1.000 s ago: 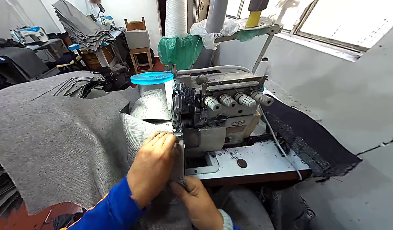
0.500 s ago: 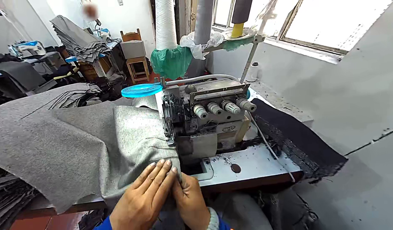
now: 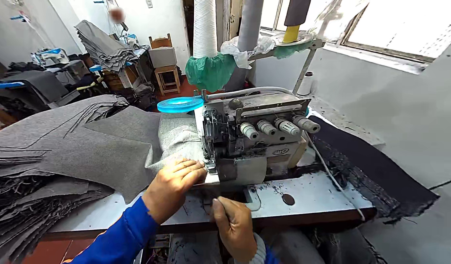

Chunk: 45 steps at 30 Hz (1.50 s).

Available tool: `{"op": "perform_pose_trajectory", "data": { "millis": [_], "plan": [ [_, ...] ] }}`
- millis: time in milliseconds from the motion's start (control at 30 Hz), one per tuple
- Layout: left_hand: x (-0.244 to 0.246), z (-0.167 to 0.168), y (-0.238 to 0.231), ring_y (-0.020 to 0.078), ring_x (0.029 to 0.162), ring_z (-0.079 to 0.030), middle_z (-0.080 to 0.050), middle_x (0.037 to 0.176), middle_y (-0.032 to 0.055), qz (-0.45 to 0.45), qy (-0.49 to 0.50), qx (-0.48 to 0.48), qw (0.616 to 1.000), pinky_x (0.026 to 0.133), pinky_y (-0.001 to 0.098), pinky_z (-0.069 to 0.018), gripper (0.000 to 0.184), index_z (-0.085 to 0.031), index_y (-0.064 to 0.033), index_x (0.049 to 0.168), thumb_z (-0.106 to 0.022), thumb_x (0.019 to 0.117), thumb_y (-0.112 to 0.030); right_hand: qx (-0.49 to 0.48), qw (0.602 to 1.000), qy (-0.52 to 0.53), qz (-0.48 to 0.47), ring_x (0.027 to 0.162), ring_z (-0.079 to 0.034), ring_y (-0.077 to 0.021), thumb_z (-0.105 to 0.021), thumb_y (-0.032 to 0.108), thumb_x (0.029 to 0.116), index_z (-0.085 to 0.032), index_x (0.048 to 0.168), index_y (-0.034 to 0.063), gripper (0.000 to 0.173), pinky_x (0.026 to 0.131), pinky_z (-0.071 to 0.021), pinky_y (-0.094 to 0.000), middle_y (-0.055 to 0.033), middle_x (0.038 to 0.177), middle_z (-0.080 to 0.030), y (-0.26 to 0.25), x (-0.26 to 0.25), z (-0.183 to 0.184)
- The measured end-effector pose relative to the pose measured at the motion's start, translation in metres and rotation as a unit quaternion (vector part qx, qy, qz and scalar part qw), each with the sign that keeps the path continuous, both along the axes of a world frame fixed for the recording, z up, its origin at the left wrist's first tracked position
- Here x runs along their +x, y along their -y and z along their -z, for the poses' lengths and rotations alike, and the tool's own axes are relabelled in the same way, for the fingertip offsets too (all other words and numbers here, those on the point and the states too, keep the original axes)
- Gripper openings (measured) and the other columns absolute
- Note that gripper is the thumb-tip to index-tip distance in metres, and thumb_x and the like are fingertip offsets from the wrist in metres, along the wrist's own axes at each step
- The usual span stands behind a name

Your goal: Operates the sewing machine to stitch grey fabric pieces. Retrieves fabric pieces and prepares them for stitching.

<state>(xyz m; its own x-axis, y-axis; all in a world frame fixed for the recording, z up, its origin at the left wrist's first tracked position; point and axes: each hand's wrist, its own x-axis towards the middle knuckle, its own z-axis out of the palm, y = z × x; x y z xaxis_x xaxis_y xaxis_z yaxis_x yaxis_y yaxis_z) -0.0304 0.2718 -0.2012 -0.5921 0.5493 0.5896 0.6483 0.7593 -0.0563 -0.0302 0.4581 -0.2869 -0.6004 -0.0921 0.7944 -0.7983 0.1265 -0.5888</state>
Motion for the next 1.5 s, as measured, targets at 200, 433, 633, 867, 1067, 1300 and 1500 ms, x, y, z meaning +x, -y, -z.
{"op": "perform_pose_trajectory", "data": {
  "millis": [200, 433, 633, 867, 1067, 1300, 1500],
  "plan": [
    [0.034, 0.000, 0.054, 0.0223, 0.121, -0.067, -0.074, 0.119, 0.0087, -0.114, -0.042, 0.110, 0.987, 0.106, 0.0423, -0.0526, 0.029, -0.075, -0.0086, 0.112, -0.049, 0.0985, -0.007, 0.052, 0.995, 0.056, 0.063, 0.061, -0.062, -0.0061, -0.042, 0.030, 0.1093, -0.068, 0.081, 0.0046, 0.046, 0.058, -0.0541, -0.0206, -0.0038, 0.068, -0.065, -0.056, 0.020, 0.018],
    [0.059, -0.089, 0.231, 0.0553, 0.123, -0.057, -0.065, 0.126, 0.0313, -0.535, 0.007, 0.014, 0.845, 0.101, 0.0739, -0.0428, 0.036, -0.071, 0.0029, 0.120, -0.073, 0.0958, -0.024, 0.163, 0.985, 0.060, 0.025, 0.068, -0.070, -0.0221, -0.045, 0.023, 0.1067, -0.068, 0.081, -0.0015, 0.042, 0.064, -0.0576, -0.0364, -0.0154, 0.074, -0.070, -0.076, 0.018, 0.020],
    [0.031, -0.166, 0.250, 0.0439, 0.100, -0.069, -0.073, 0.099, 0.0240, -0.540, 0.239, -0.033, 0.807, 0.092, 0.0673, -0.0495, 0.026, -0.077, 0.0003, 0.100, -0.064, 0.1022, -0.022, 0.223, 0.954, -0.029, -0.200, 0.102, -0.072, -0.0260, -0.064, 0.019, 0.1000, -0.076, 0.100, 0.0093, 0.015, 0.088, -0.0603, -0.0408, -0.0115, 0.106, -0.074, 0.039, 0.040, -0.011],
    [0.034, -0.172, 0.288, 0.0433, 0.100, -0.069, -0.074, 0.098, 0.0215, -0.561, 0.224, -0.078, 0.793, 0.093, 0.0678, -0.0498, 0.022, -0.078, -0.0031, 0.097, -0.077, 0.0929, -0.025, 0.444, 0.839, 0.265, -0.170, 0.153, -0.008, -0.0573, -0.068, 0.055, 0.0925, -0.034, 0.161, 0.0091, 0.089, 0.117, -0.0102, -0.0763, -0.0356, 0.166, -0.008, 0.185, -0.029, -0.024],
    [0.026, -0.192, 0.284, 0.0483, 0.099, -0.066, -0.069, 0.097, 0.0292, -0.578, 0.201, -0.007, 0.790, 0.090, 0.0690, -0.0484, 0.021, -0.072, 0.0066, 0.096, -0.070, 0.0958, -0.014, 0.377, 0.895, 0.174, -0.163, 0.151, -0.024, -0.0528, -0.072, 0.033, 0.0934, -0.049, 0.151, 0.0001, 0.070, 0.117, -0.0201, -0.0742, -0.0308, 0.162, -0.031, 0.148, 0.004, -0.012],
    [0.070, -0.127, 0.094, 0.0179, 0.058, -0.059, -0.060, 0.066, 0.0047, -0.347, 0.241, 0.160, 0.892, 0.057, 0.0433, -0.0508, 0.008, -0.068, -0.0050, 0.090, -0.065, 0.0944, -0.012, 0.110, 0.877, 0.248, -0.397, 0.134, -0.056, -0.0329, -0.086, 0.030, 0.0802, -0.033, 0.153, -0.0110, 0.100, 0.112, -0.0469, -0.0453, -0.0282, 0.148, -0.051, 0.057, 0.054, -0.014],
    [0.040, -0.017, -0.029, 0.0010, 0.056, -0.058, -0.063, 0.068, -0.0078, -0.209, 0.112, 0.382, 0.893, 0.049, 0.0218, -0.0488, 0.006, -0.066, -0.0155, 0.084, -0.066, 0.0895, -0.018, -0.141, 0.832, 0.446, -0.299, 0.090, -0.067, 0.0012, -0.068, -0.003, 0.0862, -0.062, 0.109, -0.0072, 0.024, 0.084, -0.0573, -0.0194, -0.0022, 0.094, -0.071, 0.078, 0.066, -0.017]
  ]
}}
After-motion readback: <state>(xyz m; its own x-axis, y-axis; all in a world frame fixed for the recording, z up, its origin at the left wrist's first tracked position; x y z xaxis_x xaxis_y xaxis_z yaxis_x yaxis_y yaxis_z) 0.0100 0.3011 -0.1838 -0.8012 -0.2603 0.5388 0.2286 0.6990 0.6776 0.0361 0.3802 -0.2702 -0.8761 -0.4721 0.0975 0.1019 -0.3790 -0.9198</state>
